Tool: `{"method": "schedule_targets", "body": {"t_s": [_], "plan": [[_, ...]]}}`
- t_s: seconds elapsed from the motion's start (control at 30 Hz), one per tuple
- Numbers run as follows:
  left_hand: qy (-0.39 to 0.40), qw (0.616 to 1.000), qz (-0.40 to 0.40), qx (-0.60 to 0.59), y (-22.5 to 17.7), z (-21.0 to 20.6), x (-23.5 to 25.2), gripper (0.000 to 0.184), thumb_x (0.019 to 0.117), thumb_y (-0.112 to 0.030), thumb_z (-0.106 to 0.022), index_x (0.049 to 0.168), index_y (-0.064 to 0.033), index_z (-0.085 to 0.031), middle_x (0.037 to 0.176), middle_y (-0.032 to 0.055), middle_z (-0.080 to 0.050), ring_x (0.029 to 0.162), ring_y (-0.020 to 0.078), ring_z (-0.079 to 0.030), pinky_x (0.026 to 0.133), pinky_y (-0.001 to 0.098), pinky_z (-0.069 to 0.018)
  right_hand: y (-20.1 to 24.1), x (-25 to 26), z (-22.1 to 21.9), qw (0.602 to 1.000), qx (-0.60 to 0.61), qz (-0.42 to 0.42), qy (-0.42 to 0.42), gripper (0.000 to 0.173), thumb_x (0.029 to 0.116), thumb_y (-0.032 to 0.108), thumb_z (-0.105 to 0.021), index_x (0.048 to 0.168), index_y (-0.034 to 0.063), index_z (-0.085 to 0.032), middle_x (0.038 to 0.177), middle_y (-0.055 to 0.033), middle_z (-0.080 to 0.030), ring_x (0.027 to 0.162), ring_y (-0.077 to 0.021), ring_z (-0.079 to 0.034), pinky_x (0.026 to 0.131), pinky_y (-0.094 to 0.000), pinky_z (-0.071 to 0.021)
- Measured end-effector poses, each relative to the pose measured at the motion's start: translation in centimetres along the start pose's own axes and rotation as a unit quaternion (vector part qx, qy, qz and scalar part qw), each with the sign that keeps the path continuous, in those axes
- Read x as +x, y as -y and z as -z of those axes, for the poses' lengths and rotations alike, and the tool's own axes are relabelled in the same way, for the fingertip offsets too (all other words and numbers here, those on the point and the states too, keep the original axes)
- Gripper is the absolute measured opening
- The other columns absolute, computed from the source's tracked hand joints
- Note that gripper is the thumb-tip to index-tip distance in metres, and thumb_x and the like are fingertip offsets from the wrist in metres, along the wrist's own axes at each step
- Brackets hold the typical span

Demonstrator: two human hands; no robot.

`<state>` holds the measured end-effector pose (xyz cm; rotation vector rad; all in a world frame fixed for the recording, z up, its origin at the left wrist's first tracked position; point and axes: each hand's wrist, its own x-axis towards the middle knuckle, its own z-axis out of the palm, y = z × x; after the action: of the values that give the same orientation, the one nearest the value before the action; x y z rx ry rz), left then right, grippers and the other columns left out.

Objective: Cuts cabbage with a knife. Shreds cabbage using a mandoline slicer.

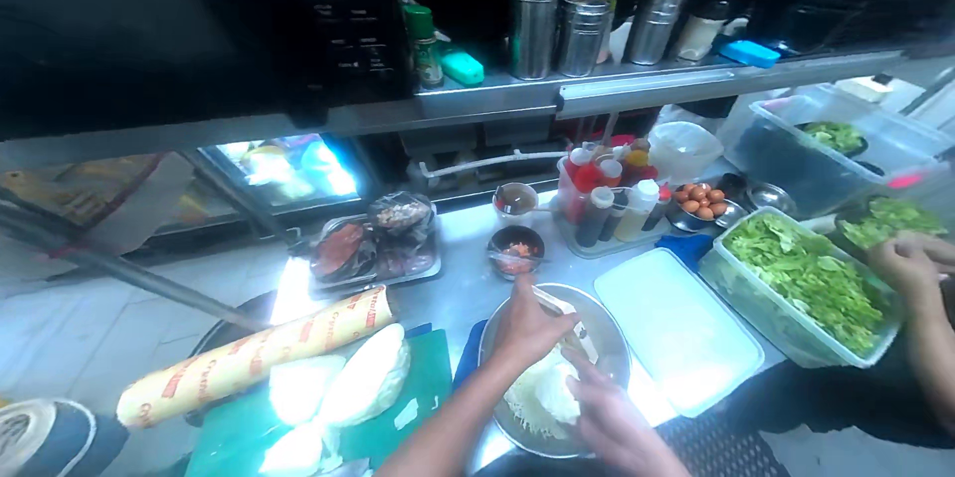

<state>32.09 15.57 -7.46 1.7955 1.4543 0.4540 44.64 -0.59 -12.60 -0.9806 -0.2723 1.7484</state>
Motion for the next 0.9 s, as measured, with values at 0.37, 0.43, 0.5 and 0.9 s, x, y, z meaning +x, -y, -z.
{"method": "schedule_targets", "body": {"t_s": [0.37, 0.43, 0.5, 0.9], "plan": [[-0.013, 1.000, -0.018, 0.017, 1.1, -0.2, -0.9, 0.107, 0.0572, -0.073, -0.083, 0.140, -0.0172, -0.044, 0.113, 0.0003, -0.068, 0.098, 0.0145, -0.069, 0.082, 0.0449, -0.0616, -0.8, 2.4, -2.6, 0.999, 0.011, 0.013, -0.042, 0.092, 0.0916, 0.013, -0.074, 0.163, 0.0257, -0.018, 0.139, -0.0223, -0.059, 0.118, -0.0417, -0.066, 0.093, -0.0625, -0.0583], [-0.015, 1.000, -0.022, 0.015, 1.3, -0.3, -0.9, 0.107, 0.0571, -0.073, -0.084, 0.139, -0.0170, -0.044, 0.112, 0.0001, -0.068, 0.097, 0.0139, -0.069, 0.082, 0.0438, -0.0616, -0.7, 2.3, -2.6, 0.999, 0.008, 0.012, -0.042, 0.092, 0.0921, 0.013, -0.074, 0.163, 0.0264, -0.018, 0.138, -0.0229, -0.059, 0.116, -0.0419, -0.067, 0.092, -0.0616, -0.0588], [-0.018, 0.999, -0.026, 0.012, 1.2, -0.3, -1.1, 0.107, 0.0571, -0.072, -0.084, 0.139, -0.0165, -0.044, 0.112, 0.0002, -0.068, 0.097, 0.0140, -0.069, 0.082, 0.0434, -0.0616, -0.5, 2.3, -2.7, 0.999, 0.009, 0.012, -0.039, 0.090, 0.0928, 0.012, -0.073, 0.163, 0.0261, -0.019, 0.137, -0.0236, -0.060, 0.115, -0.0420, -0.067, 0.092, -0.0611, -0.0589], [-0.021, 0.999, -0.034, 0.027, 0.9, -0.8, -1.5, 0.107, 0.0569, -0.073, -0.084, 0.139, -0.0176, -0.044, 0.113, -0.0037, -0.067, 0.096, 0.0108, -0.068, 0.079, 0.0415, -0.0625, -0.3, 2.6, -2.4, 0.999, 0.017, 0.007, -0.035, 0.083, 0.0937, 0.012, -0.072, 0.161, 0.0257, -0.024, 0.134, -0.0231, -0.062, 0.112, -0.0424, -0.068, 0.089, -0.0626, -0.0591]]}}
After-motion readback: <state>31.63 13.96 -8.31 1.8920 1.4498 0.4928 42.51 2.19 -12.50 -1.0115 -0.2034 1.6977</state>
